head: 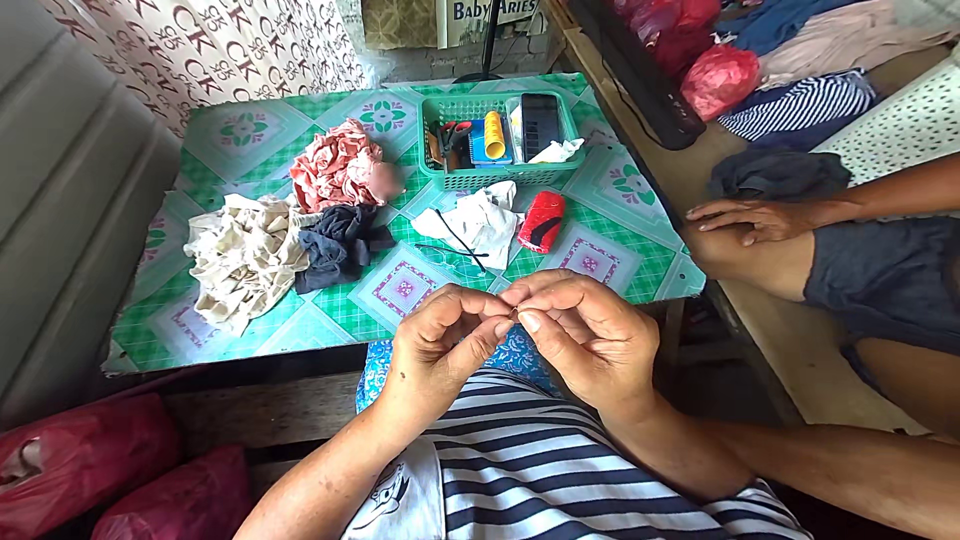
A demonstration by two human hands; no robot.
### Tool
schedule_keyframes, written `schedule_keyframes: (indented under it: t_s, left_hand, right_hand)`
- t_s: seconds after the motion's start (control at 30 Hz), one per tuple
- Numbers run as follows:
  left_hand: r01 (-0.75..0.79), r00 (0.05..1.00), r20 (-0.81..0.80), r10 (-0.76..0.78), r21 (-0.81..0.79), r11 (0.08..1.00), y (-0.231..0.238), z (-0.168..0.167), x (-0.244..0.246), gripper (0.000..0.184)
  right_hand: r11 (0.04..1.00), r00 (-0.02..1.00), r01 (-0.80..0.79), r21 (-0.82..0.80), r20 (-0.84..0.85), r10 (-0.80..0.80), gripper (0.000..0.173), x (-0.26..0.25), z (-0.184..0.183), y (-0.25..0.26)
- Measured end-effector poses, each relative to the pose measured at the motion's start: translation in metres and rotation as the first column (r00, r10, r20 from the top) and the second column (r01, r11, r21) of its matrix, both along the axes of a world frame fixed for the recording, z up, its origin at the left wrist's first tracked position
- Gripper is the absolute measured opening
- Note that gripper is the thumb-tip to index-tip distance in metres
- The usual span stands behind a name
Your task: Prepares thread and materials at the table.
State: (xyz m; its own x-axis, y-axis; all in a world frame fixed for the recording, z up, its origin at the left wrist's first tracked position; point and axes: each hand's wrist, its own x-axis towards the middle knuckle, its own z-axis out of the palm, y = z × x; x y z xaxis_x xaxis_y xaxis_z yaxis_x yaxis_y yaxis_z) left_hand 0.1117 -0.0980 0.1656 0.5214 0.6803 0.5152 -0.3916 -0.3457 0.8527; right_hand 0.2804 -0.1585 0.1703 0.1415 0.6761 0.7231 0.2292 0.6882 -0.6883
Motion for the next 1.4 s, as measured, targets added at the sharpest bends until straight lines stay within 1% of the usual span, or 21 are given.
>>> schedule_keyframes:
  t_s: [0.8,1.1,1.4]
  left_hand:
    - [-0.009,1.0,-0.017,0.009,0.018,1.0,0.0001,-0.0019,0.0004,0.008]
    - [-0.026,0.999,-0.046,0.028,0.051,0.998,0.0007,-0.0019,0.0008,0.008]
    - [-0.012,0.999,-0.042,0.014,0.035,0.999,0.0006,-0.0017,0.0006,0.009]
  right_hand:
    - [1.0,1.0,0.01,-0.007,-0.011,-0.01,0.007,0.0002,-0.003,-0.0001]
    - [1.0,1.0,0.022,-0.016,-0.021,-0.022,0.007,0.0005,-0.0047,0.0001]
    - [0.999,0.997,0.0,-0.041,-0.072,-0.003,0.008,-0.0001,-0.0059,-0.0002]
